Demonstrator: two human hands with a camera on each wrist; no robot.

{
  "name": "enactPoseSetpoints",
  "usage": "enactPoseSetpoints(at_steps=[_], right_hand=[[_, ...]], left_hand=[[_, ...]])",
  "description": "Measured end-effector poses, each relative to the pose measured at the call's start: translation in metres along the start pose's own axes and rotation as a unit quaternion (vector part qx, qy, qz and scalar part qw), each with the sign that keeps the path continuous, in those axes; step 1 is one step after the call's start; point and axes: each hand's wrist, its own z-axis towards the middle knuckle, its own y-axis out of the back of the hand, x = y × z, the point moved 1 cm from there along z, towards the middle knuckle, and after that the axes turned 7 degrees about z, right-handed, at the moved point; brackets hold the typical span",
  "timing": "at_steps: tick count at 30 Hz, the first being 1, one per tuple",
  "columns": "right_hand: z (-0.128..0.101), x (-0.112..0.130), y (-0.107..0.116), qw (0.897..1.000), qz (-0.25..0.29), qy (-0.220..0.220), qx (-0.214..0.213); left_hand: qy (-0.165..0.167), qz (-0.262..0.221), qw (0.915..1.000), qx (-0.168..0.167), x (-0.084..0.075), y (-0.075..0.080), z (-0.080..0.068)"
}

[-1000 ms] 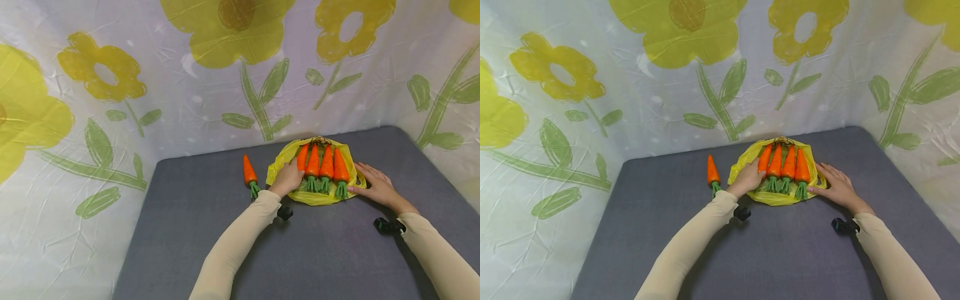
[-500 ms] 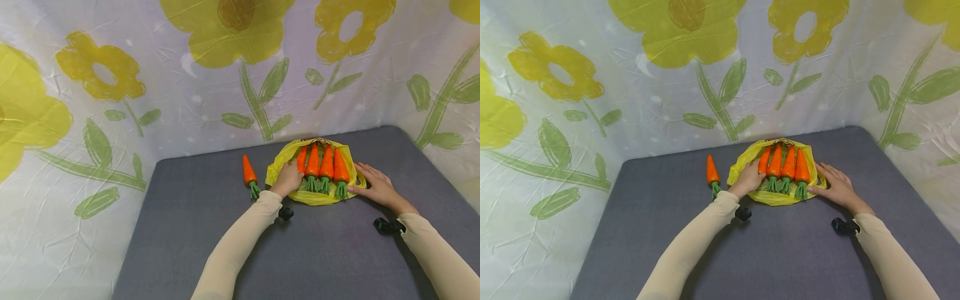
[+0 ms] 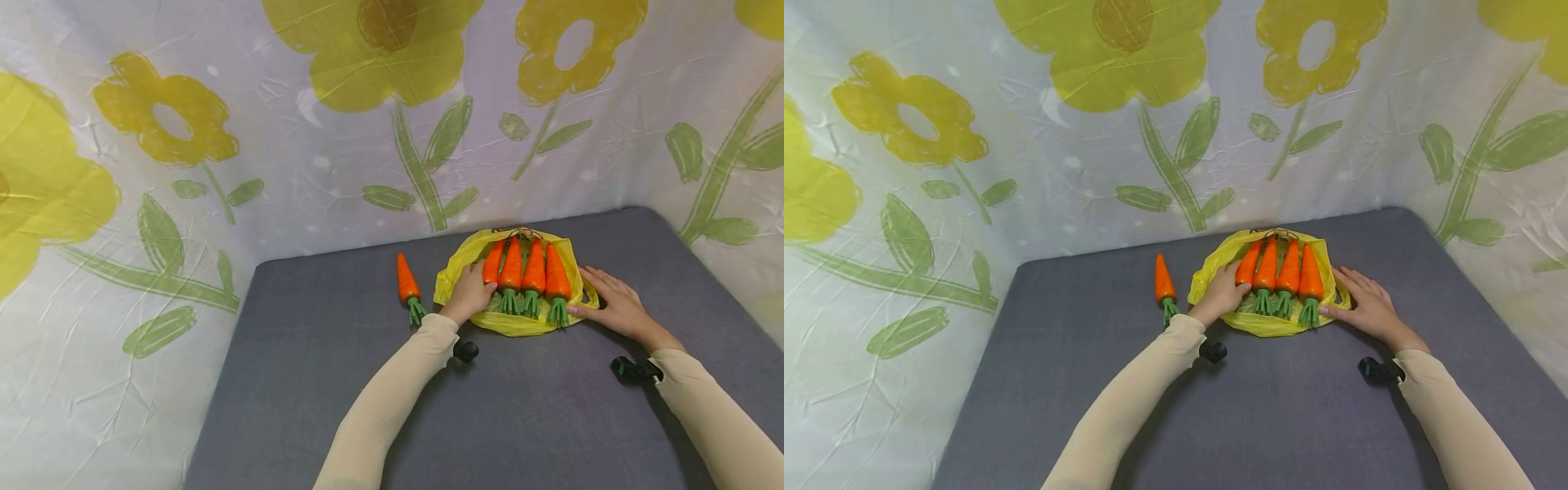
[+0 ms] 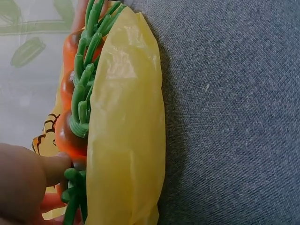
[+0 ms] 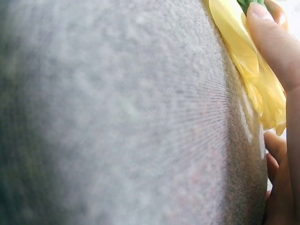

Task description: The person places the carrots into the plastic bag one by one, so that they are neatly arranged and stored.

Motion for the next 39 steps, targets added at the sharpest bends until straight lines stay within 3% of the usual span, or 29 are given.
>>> enactPoseSetpoints(at_steps=[7, 15, 19, 26, 30, 35, 39], right_hand=[[0.000, 0.000, 0.000, 1.000, -0.002, -0.001, 0.000], [0.000, 0.001, 0.000, 1.000, 0.000, 0.001, -0.002], [0.000, 0.001, 0.000, 1.000, 0.000, 0.000, 0.000], [0.000, 0.001, 0.001, 1.000, 0.003, -0.006, 0.004], [0.000, 0.001, 0.001, 1.000, 0.004, -0.006, 0.005], [-0.001, 0.002, 0.002, 1.000, 0.003, -0.004, 0.005], [-0.001, 0.003, 0.002, 1.000, 0.005, 0.000, 0.006]], left_hand=[[0.023, -0.079, 0.9966, -0.008, 0.002, -0.001, -0.001], [0.031, -0.094, 0.9950, -0.007, 0.003, 0.000, -0.002], [0.028, -0.078, 0.9965, -0.013, 0.003, 0.000, -0.003], [0.018, 0.020, 0.9984, -0.049, -0.001, 0.010, -0.008], [0.018, 0.041, 0.9974, -0.058, -0.003, 0.019, -0.011], [-0.026, -0.016, 0.9968, -0.074, 0.003, 0.036, -0.018], [-0.068, -0.089, 0.9901, -0.084, 0.016, 0.050, -0.026]])
